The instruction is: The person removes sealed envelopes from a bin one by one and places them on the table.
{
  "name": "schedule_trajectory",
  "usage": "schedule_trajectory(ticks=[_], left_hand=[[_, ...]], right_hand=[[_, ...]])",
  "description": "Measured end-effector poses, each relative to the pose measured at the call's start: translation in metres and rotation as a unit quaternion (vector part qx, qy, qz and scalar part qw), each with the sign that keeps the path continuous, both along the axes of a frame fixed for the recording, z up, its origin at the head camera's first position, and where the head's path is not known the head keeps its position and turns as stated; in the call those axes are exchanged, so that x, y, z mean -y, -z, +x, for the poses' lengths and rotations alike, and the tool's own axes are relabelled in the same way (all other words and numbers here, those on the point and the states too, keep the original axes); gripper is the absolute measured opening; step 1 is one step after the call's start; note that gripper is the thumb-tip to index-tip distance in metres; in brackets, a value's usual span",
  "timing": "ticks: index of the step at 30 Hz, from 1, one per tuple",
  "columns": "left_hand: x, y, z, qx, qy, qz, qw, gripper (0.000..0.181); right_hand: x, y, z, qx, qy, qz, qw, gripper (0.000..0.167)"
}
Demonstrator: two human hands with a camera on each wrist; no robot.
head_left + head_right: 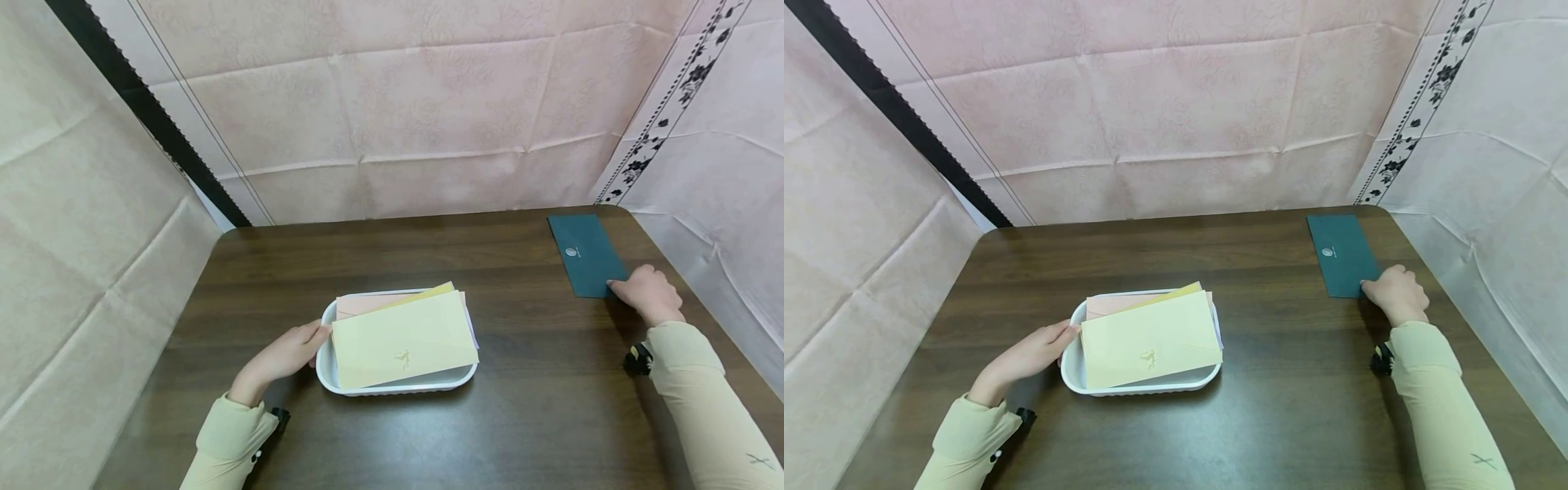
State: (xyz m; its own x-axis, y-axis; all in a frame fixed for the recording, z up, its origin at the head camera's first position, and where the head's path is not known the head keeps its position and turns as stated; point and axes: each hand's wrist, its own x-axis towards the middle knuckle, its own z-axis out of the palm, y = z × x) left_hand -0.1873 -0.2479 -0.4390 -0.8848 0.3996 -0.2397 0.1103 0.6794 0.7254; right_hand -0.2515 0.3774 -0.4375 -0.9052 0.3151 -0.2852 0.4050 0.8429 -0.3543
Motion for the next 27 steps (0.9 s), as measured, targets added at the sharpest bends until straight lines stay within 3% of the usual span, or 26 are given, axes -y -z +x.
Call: schedule_trajectory(ticks=[9,18,27], left_hand=[[-0.001,-0.001,0.0,-0.003,0.0,-0.003,1.0,0.037],[0.001,0.0,0.001,-0.006,0.008,-0.002,0.9999,0.038],[0.0,-0.002,0.001,-0.001,0.003,0.002,1.0,0.038]], right_hand=[[0.001,-0.003,0.003,-0.021,-0.019,0.001,0.9996,0.08],[0.016,-0.015,0.003,-0.065,-0.039,-0.004,0.9971,0.079],[0.051,-0.031,0.004,-0.145,-0.111,-0.036,0.9825,0.073]])
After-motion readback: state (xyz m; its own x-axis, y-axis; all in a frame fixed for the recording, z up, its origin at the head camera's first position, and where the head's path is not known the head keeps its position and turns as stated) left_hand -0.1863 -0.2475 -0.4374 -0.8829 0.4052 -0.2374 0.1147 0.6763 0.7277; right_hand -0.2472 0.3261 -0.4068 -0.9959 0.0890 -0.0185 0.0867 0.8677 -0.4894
